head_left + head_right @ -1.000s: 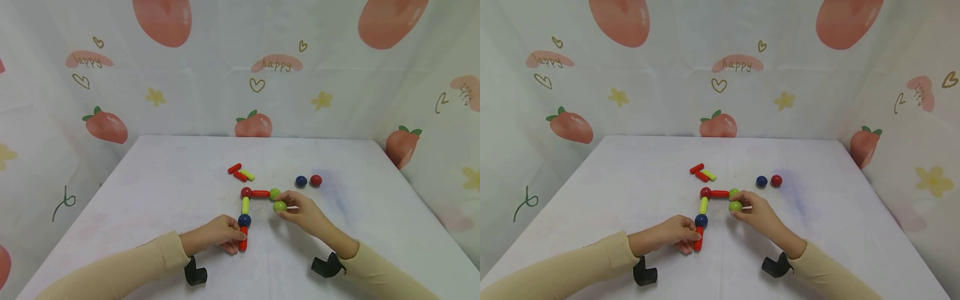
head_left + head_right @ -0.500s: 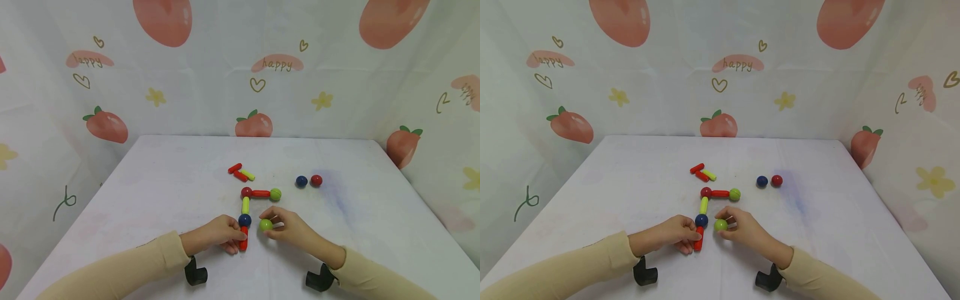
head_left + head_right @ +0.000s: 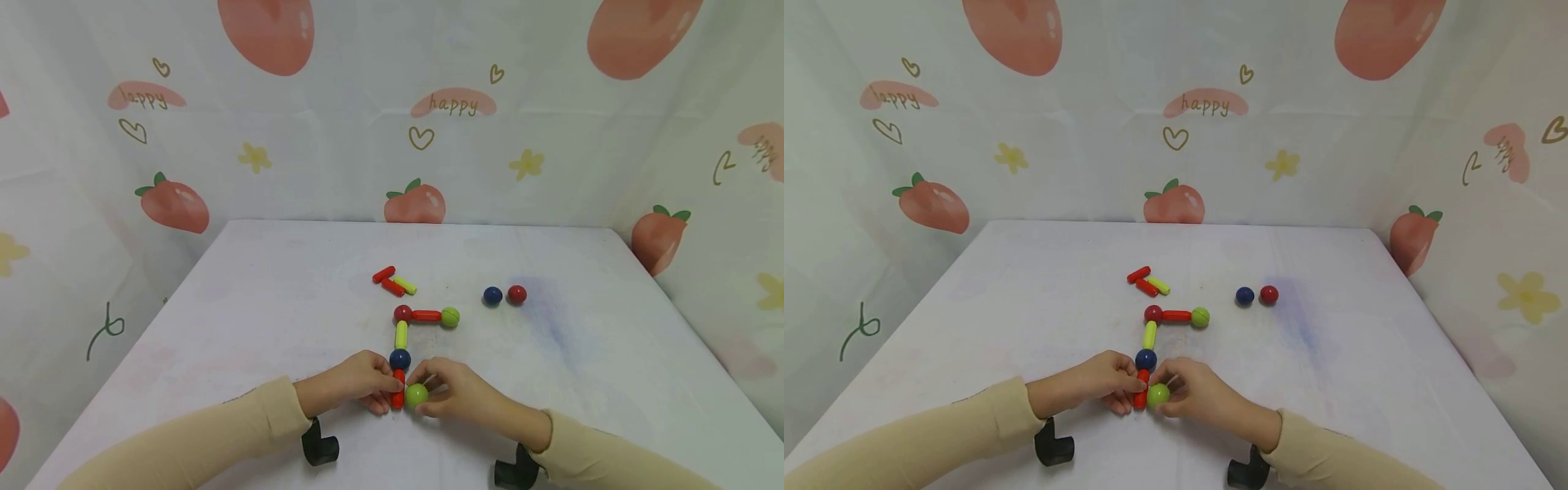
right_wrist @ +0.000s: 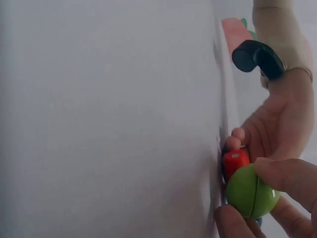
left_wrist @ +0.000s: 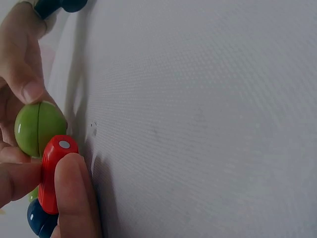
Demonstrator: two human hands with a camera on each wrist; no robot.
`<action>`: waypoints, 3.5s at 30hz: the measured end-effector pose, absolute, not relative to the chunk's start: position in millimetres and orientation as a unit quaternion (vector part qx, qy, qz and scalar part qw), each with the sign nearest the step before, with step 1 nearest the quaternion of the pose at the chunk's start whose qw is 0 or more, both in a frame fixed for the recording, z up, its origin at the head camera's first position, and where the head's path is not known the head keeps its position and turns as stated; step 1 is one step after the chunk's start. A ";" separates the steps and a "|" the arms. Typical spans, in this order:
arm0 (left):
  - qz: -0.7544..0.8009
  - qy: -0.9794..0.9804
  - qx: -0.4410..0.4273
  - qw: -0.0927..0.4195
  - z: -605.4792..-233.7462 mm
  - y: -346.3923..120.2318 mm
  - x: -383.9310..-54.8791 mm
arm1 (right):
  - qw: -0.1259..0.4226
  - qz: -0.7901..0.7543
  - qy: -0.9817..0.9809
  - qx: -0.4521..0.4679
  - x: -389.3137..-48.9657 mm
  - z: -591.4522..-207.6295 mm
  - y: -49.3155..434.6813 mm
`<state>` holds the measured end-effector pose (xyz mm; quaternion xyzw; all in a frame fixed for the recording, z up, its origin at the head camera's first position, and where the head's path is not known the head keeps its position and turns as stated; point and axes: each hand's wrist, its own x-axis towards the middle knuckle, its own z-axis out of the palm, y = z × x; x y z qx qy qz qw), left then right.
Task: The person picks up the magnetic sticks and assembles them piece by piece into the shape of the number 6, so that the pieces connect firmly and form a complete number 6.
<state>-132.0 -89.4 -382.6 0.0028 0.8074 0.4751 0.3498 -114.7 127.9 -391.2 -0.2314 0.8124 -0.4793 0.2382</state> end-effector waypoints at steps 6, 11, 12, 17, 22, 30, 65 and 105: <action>0.473 0.807 0.007 0.354 -382.5 -89.6 -133.3 | 0.256 -0.474 0.810 -0.233 -112.5 -392.4 125.9; 0.474 0.805 0.008 0.355 -382.6 -90.2 -133.4 | 0.262 -0.476 0.806 -0.233 -111.0 -394.1 126.0; 0.475 0.805 0.009 0.356 -382.6 -90.2 -133.4 | 0.264 -0.480 0.803 -0.236 -110.6 -394.9 125.9; 0.476 0.804 0.015 0.355 -382.4 -90.6 -133.5 | 0.267 -0.499 0.786 -0.247 -107.2 -397.7 124.5; 0.475 0.806 0.026 0.353 -383.5 -91.2 -133.7 | 0.271 -0.502 0.781 -0.252 -105.0 -399.1 120.8; 0.476 0.806 0.032 0.351 -383.7 -91.5 -134.2 | 0.263 -0.505 0.778 -0.265 -104.2 -401.9 116.6; 0.502 0.784 0.056 0.361 -387.6 -94.7 -136.4 | 0.267 -0.490 0.788 -0.261 -104.0 -398.6 115.2; 0.411 0.881 0.095 0.216 -383.6 -89.0 -163.8 | 0.287 -0.501 0.774 -0.261 -105.6 -397.8 115.4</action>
